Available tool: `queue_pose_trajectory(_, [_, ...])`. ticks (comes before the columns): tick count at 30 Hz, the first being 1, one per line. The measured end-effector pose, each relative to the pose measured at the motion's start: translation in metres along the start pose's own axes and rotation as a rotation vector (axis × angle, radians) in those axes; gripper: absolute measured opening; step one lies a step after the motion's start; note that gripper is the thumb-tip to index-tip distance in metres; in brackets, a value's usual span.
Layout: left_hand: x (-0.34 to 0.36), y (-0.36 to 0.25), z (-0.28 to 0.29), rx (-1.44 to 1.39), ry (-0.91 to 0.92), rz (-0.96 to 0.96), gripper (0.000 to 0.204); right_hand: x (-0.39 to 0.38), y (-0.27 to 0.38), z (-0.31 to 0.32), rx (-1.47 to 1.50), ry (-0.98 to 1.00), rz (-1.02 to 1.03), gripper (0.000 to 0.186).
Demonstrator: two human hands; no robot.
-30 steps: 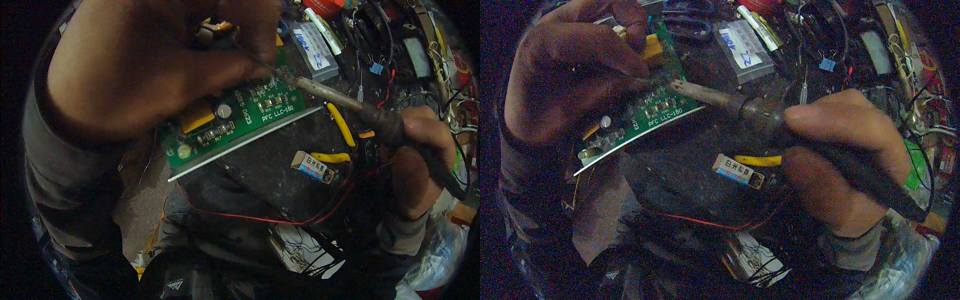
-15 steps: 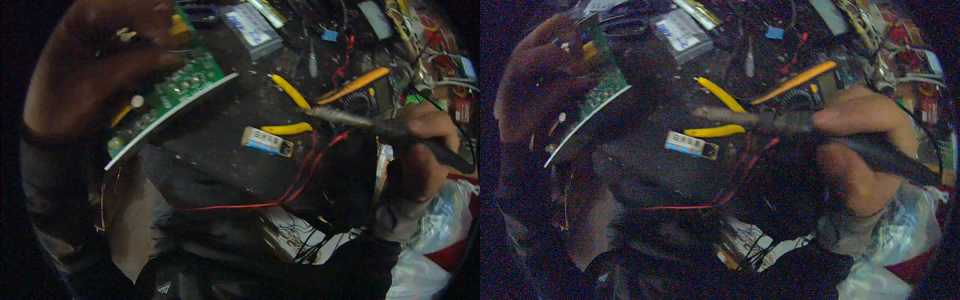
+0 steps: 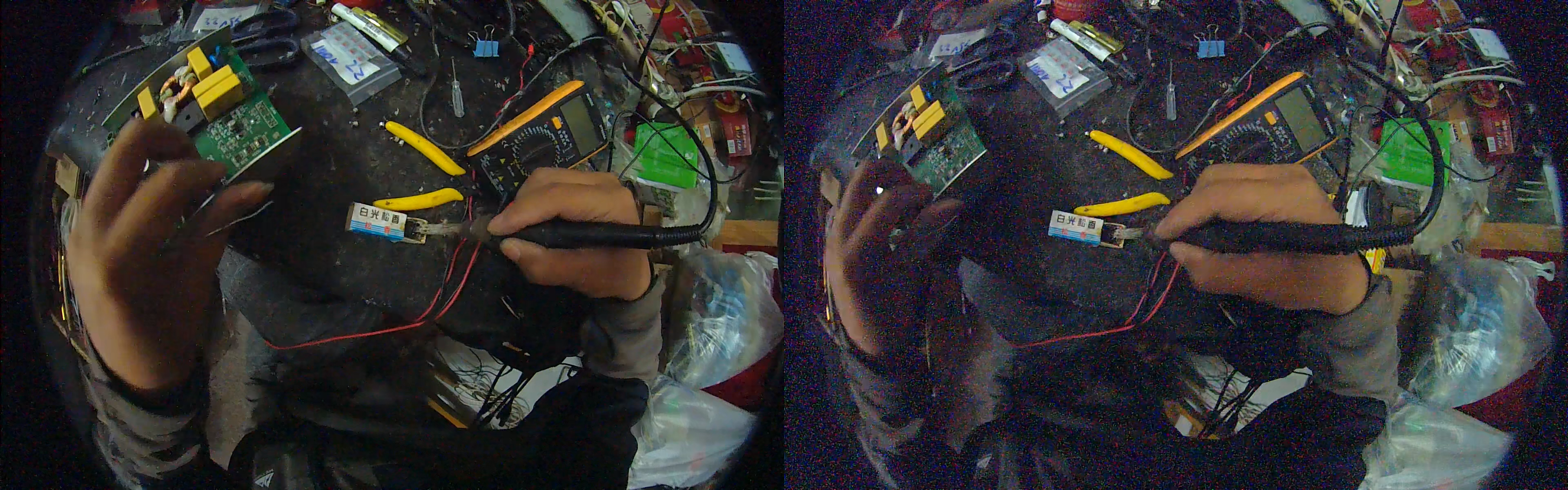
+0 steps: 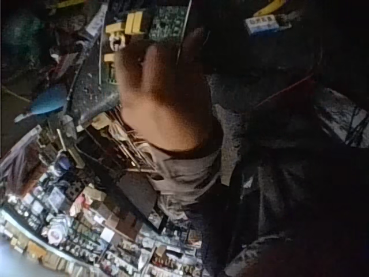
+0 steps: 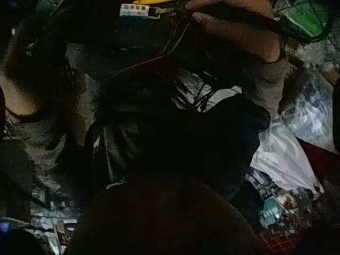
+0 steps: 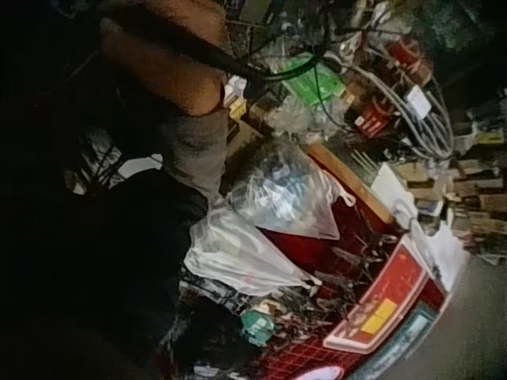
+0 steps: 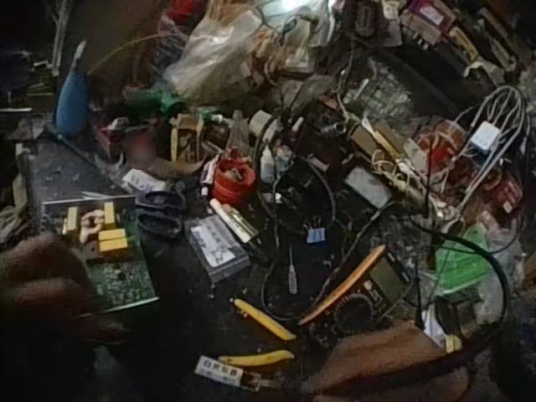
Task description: The person disassembles a metal electronics enclosure, removes the circuit board, and uses a soldering iron to rework connections on the board. They handle wires, a soldering iron, and the circuit board throughout the process.
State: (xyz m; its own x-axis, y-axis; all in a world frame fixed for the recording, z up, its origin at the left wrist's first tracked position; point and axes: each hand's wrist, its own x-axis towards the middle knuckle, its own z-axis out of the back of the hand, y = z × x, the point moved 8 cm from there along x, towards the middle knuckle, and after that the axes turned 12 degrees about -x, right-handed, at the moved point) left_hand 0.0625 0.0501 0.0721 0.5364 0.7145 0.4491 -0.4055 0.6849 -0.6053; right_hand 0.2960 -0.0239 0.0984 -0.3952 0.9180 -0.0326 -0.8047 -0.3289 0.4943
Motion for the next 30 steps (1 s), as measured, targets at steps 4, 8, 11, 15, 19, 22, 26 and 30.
queue_pose_trajectory(4, [-0.007,-0.004,-0.006,-0.018,-0.007,0.025,0.023,-0.003,-0.001,-0.001,0.032,0.043,0.000,0.021])
queue_pose_trajectory(8, [-0.011,-0.002,0.001,-0.095,0.020,-0.077,0.020,0.002,0.005,0.017,-0.011,0.032,0.010,0.021])
queue_pose_trajectory(11, [-0.016,-0.003,0.000,-0.051,0.048,-0.193,0.017,0.011,0.011,0.046,0.004,-0.219,0.054,0.023])
queue_pose_trajectory(15, [-0.019,0.001,-0.001,-0.126,-0.016,-0.216,0.022,0.025,-0.004,0.055,0.359,-0.418,-0.079,0.023])
queue_pose_trajectory(19, [-0.024,-0.003,-0.002,-0.112,-0.061,-0.245,0.027,0.049,0.009,0.042,0.260,-0.339,0.107,0.022])
queue_pose_trajectory(22, [-0.026,-0.004,0.001,-0.054,-0.143,-0.319,0.027,0.061,0.024,0.028,0.077,-0.239,0.285,0.022])
queue_pose_trajectory(26, [-0.029,-0.007,-0.002,-0.026,-0.166,-0.341,0.027,0.063,0.029,0.018,0.195,-0.205,0.328,0.024])
queue_pose_trajectory(30, [-0.033,-0.009,-0.003,-0.004,-0.202,-0.350,0.027,0.064,0.029,0.014,0.173,-0.176,0.326,0.027])
